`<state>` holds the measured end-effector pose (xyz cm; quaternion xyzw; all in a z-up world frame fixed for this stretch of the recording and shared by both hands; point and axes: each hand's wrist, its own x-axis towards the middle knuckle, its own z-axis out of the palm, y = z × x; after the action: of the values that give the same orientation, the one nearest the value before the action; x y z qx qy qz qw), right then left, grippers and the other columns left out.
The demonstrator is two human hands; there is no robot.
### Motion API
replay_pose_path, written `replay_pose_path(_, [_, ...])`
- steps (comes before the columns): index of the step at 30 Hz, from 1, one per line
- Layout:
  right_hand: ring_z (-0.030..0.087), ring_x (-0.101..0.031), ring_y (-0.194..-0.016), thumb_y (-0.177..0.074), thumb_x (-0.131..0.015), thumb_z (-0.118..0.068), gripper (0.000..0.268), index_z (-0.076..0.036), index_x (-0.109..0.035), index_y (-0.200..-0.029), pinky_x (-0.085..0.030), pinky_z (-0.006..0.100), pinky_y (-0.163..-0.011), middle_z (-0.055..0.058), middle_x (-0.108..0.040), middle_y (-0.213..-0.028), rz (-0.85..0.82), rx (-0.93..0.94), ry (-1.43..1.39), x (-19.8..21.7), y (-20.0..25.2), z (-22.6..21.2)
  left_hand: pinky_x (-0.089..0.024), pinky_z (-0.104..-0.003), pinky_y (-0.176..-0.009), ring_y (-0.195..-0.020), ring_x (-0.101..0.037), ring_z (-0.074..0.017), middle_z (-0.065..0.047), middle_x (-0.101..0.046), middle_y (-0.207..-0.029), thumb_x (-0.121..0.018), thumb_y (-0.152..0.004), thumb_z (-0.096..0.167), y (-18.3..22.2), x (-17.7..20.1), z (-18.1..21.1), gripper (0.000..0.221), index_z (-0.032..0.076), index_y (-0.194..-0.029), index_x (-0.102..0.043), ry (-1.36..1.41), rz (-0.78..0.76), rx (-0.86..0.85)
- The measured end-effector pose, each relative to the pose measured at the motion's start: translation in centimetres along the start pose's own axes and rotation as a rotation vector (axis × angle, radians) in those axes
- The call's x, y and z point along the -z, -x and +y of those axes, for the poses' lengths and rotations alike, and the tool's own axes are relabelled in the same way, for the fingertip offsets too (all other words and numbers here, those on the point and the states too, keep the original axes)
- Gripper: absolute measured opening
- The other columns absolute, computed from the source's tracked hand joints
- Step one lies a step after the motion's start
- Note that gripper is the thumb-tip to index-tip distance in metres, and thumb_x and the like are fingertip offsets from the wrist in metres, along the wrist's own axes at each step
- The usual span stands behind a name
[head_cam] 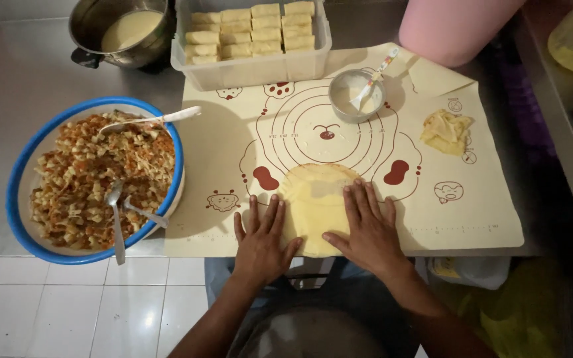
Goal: Preparing pastries by scooping filling onto dough sheets and folding them into rolls.
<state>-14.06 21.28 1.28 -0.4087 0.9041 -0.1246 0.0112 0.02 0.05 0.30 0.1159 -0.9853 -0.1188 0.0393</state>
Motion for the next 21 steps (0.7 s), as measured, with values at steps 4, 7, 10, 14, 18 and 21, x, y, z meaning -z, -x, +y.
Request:
replay_pose_path(4, [0.045, -0.02, -0.154, -0.089, -0.063, -0.068, 0.1, -0.008, -0.028, -0.162, -0.022, 0.072, -0.107, 0.022, -0.029, -0.164, 0.045, 0.023, -0.021, 0.2, -0.1, 0.6, -0.007, -0.072, -0.116, -0.157, -0.005, -0.0444, -0.008, -0.024, -0.171, -0.052, -0.099, 0.062, 0.1, 0.7, 0.1, 0.083, 0.014, -0.163, -0.029, 0.108, 0.032, -0.019])
replay_pose_path(7, [0.039, -0.031, -0.151, -0.09, -0.061, -0.065, 0.09, -0.011, -0.036, -0.158, -0.03, 0.065, -0.106, 0.017, -0.037, -0.158, 0.168, 0.074, 0.143, 0.0, -0.4, 1.1, -0.021, -0.07, -0.114, -0.154, -0.019, -0.0495, -0.015, -0.035, -0.166, -0.067, -0.093, 0.048, 1.1, 2.6, -0.3, 0.08, 0.013, -0.16, -0.039, 0.211, 0.119, -0.162])
replay_pose_path(10, [0.036, -0.036, -0.151, -0.087, -0.065, -0.06, 0.083, -0.011, -0.045, -0.151, -0.031, 0.062, -0.108, 0.017, -0.042, -0.16, 0.263, 0.137, 0.127, 0.0, -1.3, 0.7, -0.028, -0.059, -0.115, -0.157, -0.027, -0.0435, -0.01, -0.043, -0.164, -0.072, -0.095, 0.032, 3.1, 5.1, -0.9, 0.062, 0.018, -0.151, -0.05, 0.202, 0.383, -0.346])
replay_pose_path(14, [0.036, -0.043, -0.146, -0.09, -0.06, -0.066, 0.083, -0.01, -0.049, -0.15, -0.035, 0.057, -0.105, 0.017, -0.044, -0.159, 0.286, 0.276, 0.104, 3.6, -4.1, -5.0, -0.039, -0.054, -0.115, -0.15, -0.043, -0.0414, -0.009, -0.049, -0.158, -0.078, -0.097, 0.028, 7.1, 12.0, -2.3, 0.052, 0.015, -0.143, -0.058, 0.194, 0.522, -0.408])
replay_pose_path(18, [0.038, -0.044, -0.144, -0.088, -0.072, -0.055, 0.081, -0.007, -0.048, -0.149, -0.039, 0.056, -0.109, 0.02, -0.04, -0.16, 0.218, 0.587, -0.122, 7.6, -7.6, -13.4, -0.04, -0.051, -0.109, -0.145, -0.047, -0.0374, -0.005, -0.054, -0.153, -0.078, -0.091, 0.028, 10.5, 16.0, -6.7, 0.048, 0.021, -0.136, -0.062, 0.029, 0.582, -0.151])
replay_pose_path(21, [0.028, -0.06, -0.126, -0.089, -0.08, -0.036, 0.066, -0.015, -0.054, -0.146, -0.049, 0.046, -0.094, 0.014, -0.044, -0.154, 0.165, 0.8, -0.192, 9.2, -9.4, -19.6, -0.044, -0.054, -0.096, -0.139, -0.047, -0.0371, -0.006, -0.056, -0.15, -0.076, -0.086, 0.02, 11.7, 16.2, -10.6, 0.049, 0.021, -0.134, -0.065, -0.082, 0.483, 0.058])
